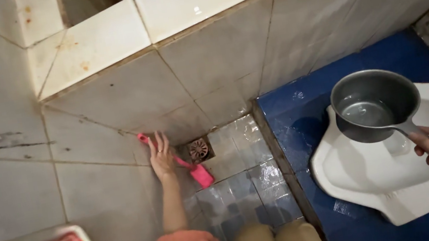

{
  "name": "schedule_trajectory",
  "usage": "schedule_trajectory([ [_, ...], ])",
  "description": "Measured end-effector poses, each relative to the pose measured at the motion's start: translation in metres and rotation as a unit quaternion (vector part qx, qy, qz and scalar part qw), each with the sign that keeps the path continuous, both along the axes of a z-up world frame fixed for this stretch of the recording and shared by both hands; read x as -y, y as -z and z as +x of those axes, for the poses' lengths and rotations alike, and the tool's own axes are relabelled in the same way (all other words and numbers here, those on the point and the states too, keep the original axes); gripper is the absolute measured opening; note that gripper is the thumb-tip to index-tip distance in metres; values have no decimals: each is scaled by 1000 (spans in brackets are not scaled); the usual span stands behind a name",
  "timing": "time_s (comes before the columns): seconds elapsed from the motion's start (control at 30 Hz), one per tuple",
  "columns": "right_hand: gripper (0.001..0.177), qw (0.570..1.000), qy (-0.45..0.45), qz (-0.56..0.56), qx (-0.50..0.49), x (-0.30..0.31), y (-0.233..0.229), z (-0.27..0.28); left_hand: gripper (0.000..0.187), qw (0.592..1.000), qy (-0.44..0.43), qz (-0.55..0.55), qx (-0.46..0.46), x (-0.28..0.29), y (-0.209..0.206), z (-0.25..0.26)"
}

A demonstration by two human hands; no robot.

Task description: Cleaning a squat toilet and a water basin area with a brush and water scoop.

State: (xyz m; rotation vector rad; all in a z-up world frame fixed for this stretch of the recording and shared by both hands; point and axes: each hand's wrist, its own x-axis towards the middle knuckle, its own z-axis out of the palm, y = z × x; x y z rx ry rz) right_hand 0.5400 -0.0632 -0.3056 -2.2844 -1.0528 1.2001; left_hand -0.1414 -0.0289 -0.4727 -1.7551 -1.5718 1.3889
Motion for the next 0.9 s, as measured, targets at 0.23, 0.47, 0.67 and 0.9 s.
schedule_trajectory([
  [0.23, 49, 999, 35, -3, -11, 13, -20, 8, 62, 998, 9, -58, -9, 4, 72, -15],
  [0.47, 52, 995, 72, 8, -63, 31, -105, 50, 20, 983, -129, -90, 99, 3, 11, 47],
  [0.67, 53, 998, 12, -19, 60, 37, -231, 74, 22, 960, -135, -9, 245, -11, -85, 97],
  [0.9, 56, 977, -91, 31, 191, 36, -406, 77, 16, 943, -12, 10, 332, -16, -303, 192],
])
